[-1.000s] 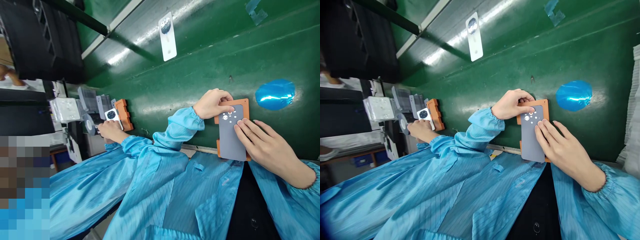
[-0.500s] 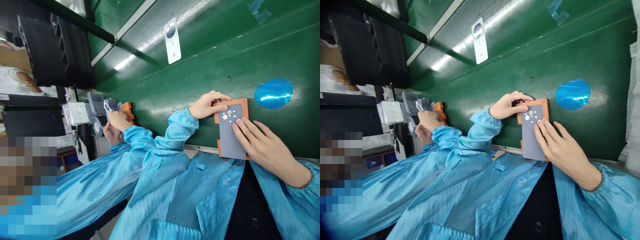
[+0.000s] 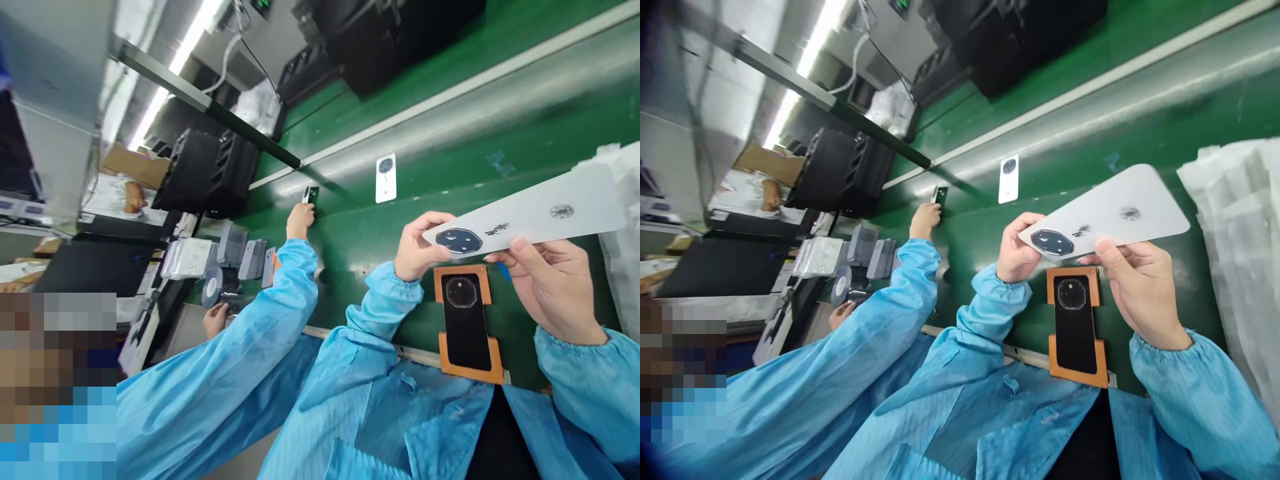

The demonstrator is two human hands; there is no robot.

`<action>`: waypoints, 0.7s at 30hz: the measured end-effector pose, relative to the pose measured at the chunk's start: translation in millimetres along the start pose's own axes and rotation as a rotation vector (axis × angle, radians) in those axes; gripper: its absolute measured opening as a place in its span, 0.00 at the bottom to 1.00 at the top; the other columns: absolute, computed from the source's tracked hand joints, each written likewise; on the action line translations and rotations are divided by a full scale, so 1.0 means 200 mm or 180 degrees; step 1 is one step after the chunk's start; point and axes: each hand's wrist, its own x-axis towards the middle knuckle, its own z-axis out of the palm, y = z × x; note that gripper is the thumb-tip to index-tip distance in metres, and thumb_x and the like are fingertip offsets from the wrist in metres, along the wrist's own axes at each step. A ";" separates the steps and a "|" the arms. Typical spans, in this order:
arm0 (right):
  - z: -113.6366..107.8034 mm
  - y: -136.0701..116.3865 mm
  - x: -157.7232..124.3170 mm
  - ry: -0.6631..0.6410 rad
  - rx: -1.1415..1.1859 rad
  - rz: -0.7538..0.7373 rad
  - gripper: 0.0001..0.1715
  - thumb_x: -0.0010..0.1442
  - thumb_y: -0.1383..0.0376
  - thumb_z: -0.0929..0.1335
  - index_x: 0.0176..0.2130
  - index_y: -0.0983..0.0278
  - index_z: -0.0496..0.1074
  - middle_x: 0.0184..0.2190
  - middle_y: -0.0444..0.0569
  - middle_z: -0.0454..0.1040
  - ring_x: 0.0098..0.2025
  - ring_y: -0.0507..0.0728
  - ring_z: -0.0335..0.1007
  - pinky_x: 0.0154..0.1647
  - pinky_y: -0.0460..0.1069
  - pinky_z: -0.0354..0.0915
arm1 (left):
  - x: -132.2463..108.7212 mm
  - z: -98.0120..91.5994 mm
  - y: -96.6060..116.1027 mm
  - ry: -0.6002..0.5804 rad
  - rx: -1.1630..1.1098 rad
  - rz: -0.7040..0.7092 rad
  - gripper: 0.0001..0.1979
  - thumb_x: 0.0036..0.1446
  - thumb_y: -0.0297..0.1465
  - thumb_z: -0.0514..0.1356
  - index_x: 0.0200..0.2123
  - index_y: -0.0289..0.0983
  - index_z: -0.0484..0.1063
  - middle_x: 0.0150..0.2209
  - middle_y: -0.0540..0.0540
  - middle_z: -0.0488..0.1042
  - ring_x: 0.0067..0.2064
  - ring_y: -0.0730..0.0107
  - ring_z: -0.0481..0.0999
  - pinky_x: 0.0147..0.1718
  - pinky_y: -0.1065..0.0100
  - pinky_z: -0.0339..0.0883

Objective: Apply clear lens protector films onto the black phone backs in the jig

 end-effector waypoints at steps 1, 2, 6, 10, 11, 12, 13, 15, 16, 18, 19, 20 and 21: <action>0.01 0.01 0.04 -0.0006 0.0398 0.0096 0.08 0.64 0.55 0.77 0.39 0.56 0.83 0.38 0.44 0.85 0.41 0.58 0.82 0.42 0.54 0.80 | 0.02 0.05 0.00 0.0170 0.0070 0.0047 0.32 0.36 0.52 0.81 0.38 0.38 0.80 0.35 0.48 0.82 0.35 0.69 0.80 0.37 0.67 0.74; 0.02 0.03 0.07 -0.0050 0.0630 0.0107 0.07 0.65 0.55 0.77 0.40 0.56 0.83 0.41 0.44 0.85 0.42 0.57 0.82 0.41 0.52 0.80 | 0.03 0.09 0.00 0.0322 0.0131 0.0074 0.30 0.37 0.49 0.82 0.36 0.37 0.79 0.33 0.49 0.81 0.32 0.71 0.78 0.35 0.68 0.72; -0.02 0.12 0.13 -0.0022 0.0367 -0.0499 0.06 0.68 0.59 0.74 0.41 0.57 0.82 0.42 0.47 0.84 0.41 0.56 0.81 0.36 0.51 0.78 | 0.07 0.18 -0.03 0.0588 0.0121 0.0098 0.25 0.40 0.48 0.81 0.30 0.37 0.77 0.28 0.51 0.78 0.30 0.73 0.75 0.32 0.68 0.70; -0.05 0.13 0.12 0.0083 -0.0400 -0.1200 0.05 0.62 0.65 0.77 0.40 0.58 0.81 0.38 0.46 0.84 0.40 0.62 0.81 0.42 0.59 0.79 | 0.06 0.20 -0.03 0.0364 0.0030 0.0078 0.24 0.37 0.47 0.82 0.25 0.38 0.77 0.27 0.51 0.77 0.30 0.72 0.76 0.33 0.66 0.71; -0.05 0.11 0.12 0.0002 -0.0547 -0.1298 0.06 0.61 0.66 0.78 0.40 0.57 0.81 0.38 0.46 0.84 0.39 0.62 0.81 0.41 0.59 0.79 | 0.05 0.20 -0.02 0.0252 0.0003 0.0127 0.24 0.37 0.46 0.82 0.25 0.38 0.78 0.27 0.50 0.77 0.31 0.71 0.76 0.33 0.65 0.72; -0.05 0.10 0.12 -0.0121 -0.0627 -0.1397 0.08 0.60 0.68 0.78 0.40 0.56 0.82 0.37 0.45 0.83 0.37 0.61 0.81 0.39 0.58 0.78 | 0.05 0.20 -0.02 0.0129 -0.0026 0.0210 0.23 0.37 0.46 0.83 0.25 0.38 0.79 0.28 0.49 0.78 0.31 0.70 0.77 0.33 0.64 0.73; -0.05 0.08 0.12 -0.0275 -0.0639 -0.1486 0.09 0.60 0.69 0.78 0.40 0.55 0.82 0.36 0.45 0.83 0.36 0.61 0.80 0.37 0.58 0.77 | 0.05 0.20 -0.02 0.0005 -0.0047 0.0309 0.22 0.37 0.47 0.83 0.25 0.39 0.80 0.28 0.48 0.79 0.32 0.68 0.79 0.34 0.62 0.74; -0.05 0.05 0.13 -0.0520 -0.0493 -0.1650 0.12 0.58 0.70 0.79 0.40 0.54 0.82 0.34 0.44 0.83 0.35 0.61 0.80 0.36 0.57 0.76 | 0.05 0.20 -0.02 -0.0194 -0.0055 0.0503 0.21 0.38 0.48 0.83 0.25 0.40 0.82 0.29 0.46 0.81 0.34 0.64 0.82 0.37 0.59 0.77; -0.05 0.04 0.13 -0.0591 -0.0400 -0.1687 0.13 0.57 0.71 0.79 0.40 0.54 0.83 0.33 0.44 0.83 0.35 0.61 0.79 0.36 0.57 0.76 | 0.05 0.20 -0.02 -0.0255 -0.0041 0.0581 0.21 0.38 0.48 0.82 0.25 0.41 0.83 0.30 0.45 0.81 0.34 0.63 0.82 0.37 0.58 0.77; -0.05 0.02 0.13 -0.0667 -0.0259 -0.1660 0.12 0.57 0.71 0.79 0.39 0.54 0.83 0.31 0.44 0.82 0.34 0.61 0.79 0.36 0.58 0.75 | 0.05 0.19 -0.02 -0.0311 -0.0009 0.0679 0.20 0.38 0.49 0.82 0.25 0.42 0.84 0.29 0.45 0.82 0.32 0.63 0.81 0.35 0.58 0.77; -0.04 0.02 0.13 -0.0688 -0.0225 -0.1632 0.12 0.57 0.71 0.79 0.38 0.54 0.83 0.31 0.44 0.82 0.33 0.60 0.78 0.35 0.58 0.74 | 0.04 0.19 -0.02 -0.0313 -0.0004 0.0705 0.20 0.38 0.49 0.82 0.25 0.42 0.84 0.29 0.45 0.82 0.31 0.64 0.80 0.34 0.58 0.76; -0.04 0.02 0.13 -0.0702 -0.0212 -0.1609 0.11 0.57 0.71 0.79 0.38 0.54 0.83 0.30 0.44 0.82 0.32 0.60 0.77 0.34 0.57 0.74 | 0.03 0.19 -0.01 -0.0302 -0.0012 0.0724 0.20 0.38 0.49 0.82 0.25 0.41 0.84 0.28 0.45 0.82 0.29 0.66 0.79 0.32 0.59 0.74; -0.04 0.02 0.13 -0.0703 -0.0230 -0.1585 0.11 0.57 0.71 0.79 0.37 0.55 0.83 0.29 0.44 0.81 0.31 0.59 0.76 0.33 0.56 0.73 | 0.01 0.19 -0.01 -0.0277 -0.0026 0.0725 0.21 0.37 0.48 0.82 0.25 0.41 0.83 0.27 0.45 0.81 0.29 0.67 0.77 0.31 0.61 0.73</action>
